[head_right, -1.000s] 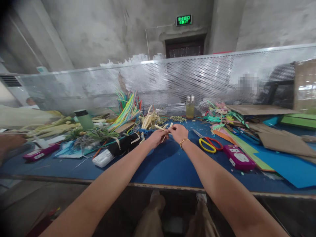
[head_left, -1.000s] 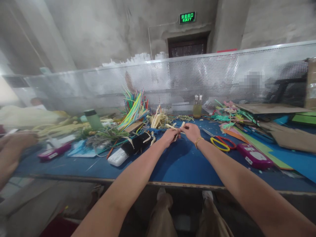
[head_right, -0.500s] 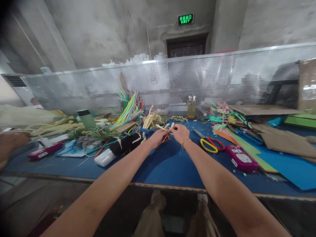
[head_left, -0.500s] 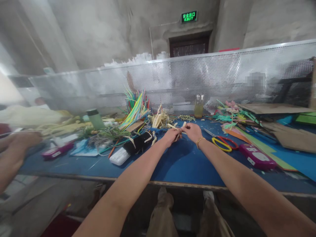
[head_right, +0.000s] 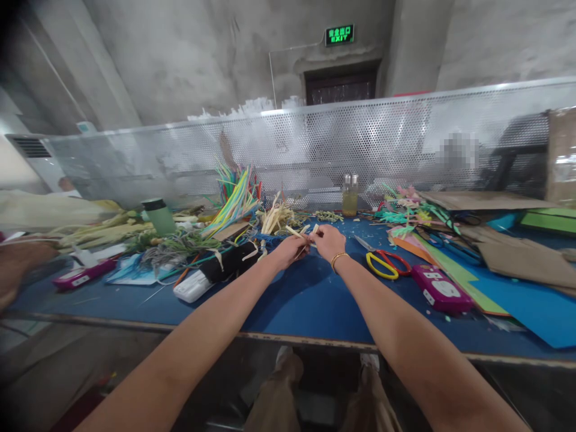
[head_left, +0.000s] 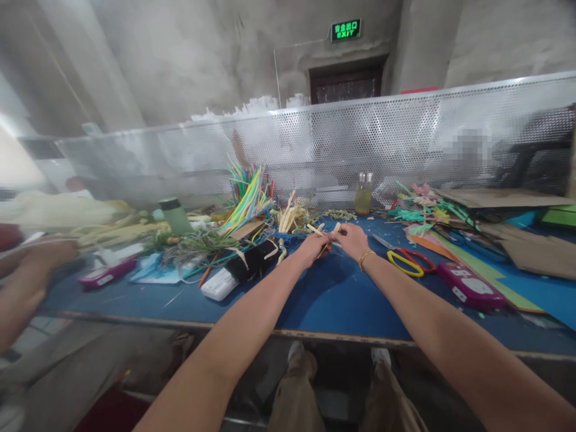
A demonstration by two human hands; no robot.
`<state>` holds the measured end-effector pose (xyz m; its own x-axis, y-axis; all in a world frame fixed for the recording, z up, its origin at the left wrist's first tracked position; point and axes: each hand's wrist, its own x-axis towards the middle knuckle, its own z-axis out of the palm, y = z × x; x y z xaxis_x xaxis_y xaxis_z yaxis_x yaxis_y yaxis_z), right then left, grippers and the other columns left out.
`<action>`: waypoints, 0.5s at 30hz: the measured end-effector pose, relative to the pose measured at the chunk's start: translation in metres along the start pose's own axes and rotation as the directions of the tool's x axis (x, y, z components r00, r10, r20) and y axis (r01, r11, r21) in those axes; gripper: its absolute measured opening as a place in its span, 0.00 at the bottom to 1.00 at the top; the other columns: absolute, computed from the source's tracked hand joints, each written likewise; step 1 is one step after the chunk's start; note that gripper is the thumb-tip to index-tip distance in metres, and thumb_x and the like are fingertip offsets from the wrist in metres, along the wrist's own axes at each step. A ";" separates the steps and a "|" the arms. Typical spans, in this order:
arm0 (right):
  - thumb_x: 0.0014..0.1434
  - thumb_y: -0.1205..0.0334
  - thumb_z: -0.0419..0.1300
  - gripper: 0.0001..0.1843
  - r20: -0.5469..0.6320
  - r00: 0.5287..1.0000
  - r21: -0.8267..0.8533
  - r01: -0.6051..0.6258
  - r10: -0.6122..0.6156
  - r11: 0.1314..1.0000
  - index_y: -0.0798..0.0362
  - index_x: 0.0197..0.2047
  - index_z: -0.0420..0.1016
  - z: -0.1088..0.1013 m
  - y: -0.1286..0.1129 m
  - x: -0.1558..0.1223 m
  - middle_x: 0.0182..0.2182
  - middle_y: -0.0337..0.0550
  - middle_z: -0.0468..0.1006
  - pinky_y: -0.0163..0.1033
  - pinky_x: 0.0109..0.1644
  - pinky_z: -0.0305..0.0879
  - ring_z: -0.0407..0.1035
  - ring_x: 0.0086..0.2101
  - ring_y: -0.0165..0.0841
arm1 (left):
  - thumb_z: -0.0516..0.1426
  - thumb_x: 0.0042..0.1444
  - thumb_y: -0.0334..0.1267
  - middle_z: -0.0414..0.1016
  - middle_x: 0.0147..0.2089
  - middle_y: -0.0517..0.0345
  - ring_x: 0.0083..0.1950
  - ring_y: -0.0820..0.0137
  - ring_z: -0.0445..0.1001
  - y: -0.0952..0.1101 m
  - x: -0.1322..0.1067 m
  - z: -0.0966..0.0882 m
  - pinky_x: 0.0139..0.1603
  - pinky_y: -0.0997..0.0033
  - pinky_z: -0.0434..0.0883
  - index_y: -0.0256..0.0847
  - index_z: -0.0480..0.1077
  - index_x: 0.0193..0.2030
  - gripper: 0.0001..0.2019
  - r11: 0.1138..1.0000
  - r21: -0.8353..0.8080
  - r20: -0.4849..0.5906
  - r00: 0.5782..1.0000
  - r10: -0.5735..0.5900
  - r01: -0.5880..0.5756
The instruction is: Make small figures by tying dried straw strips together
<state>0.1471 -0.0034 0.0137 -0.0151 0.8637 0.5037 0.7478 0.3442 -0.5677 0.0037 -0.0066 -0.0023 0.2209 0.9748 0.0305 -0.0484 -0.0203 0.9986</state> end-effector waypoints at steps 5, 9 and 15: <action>0.54 0.55 0.60 0.12 0.008 1.000 0.006 -0.012 0.012 1.000 0.52 0.25 0.75 -0.001 -0.001 0.000 0.31 0.40 0.78 0.35 0.33 0.53 0.67 0.32 0.31 | 0.59 0.50 0.34 0.67 0.21 0.62 0.21 0.76 0.63 -0.001 0.001 -0.001 0.24 0.75 0.56 0.38 0.71 0.33 0.04 1.000 0.014 -0.015 1.000 -0.003 0.004; 0.55 0.54 0.59 0.13 0.003 1.000 -0.003 -0.017 0.017 1.000 0.52 0.25 0.74 -0.001 0.002 0.002 0.30 0.40 0.78 0.35 0.33 0.53 0.66 0.31 0.30 | 0.62 0.51 0.41 0.67 0.20 0.61 0.20 0.77 0.60 -0.003 0.002 -0.001 0.23 0.74 0.53 0.38 0.70 0.32 0.09 0.999 0.022 0.026 0.999 0.030 -0.030; 0.56 0.53 0.59 0.13 -0.018 0.999 0.008 -0.046 0.046 0.999 0.51 0.25 0.75 -0.001 0.004 0.004 0.28 0.40 0.78 0.35 0.32 0.54 0.67 0.29 0.30 | 0.62 0.52 0.48 0.67 0.21 0.62 0.19 0.79 0.56 -0.007 0.003 -0.002 0.23 0.74 0.53 0.37 0.70 0.33 0.14 0.998 0.040 0.036 0.998 0.050 -0.051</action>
<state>0.1506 0.0013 0.0142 0.0316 0.8720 0.4885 0.7426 0.3067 -0.5954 0.0026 -0.0030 -0.0094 0.2530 0.9640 0.0817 -0.0204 -0.0791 0.9967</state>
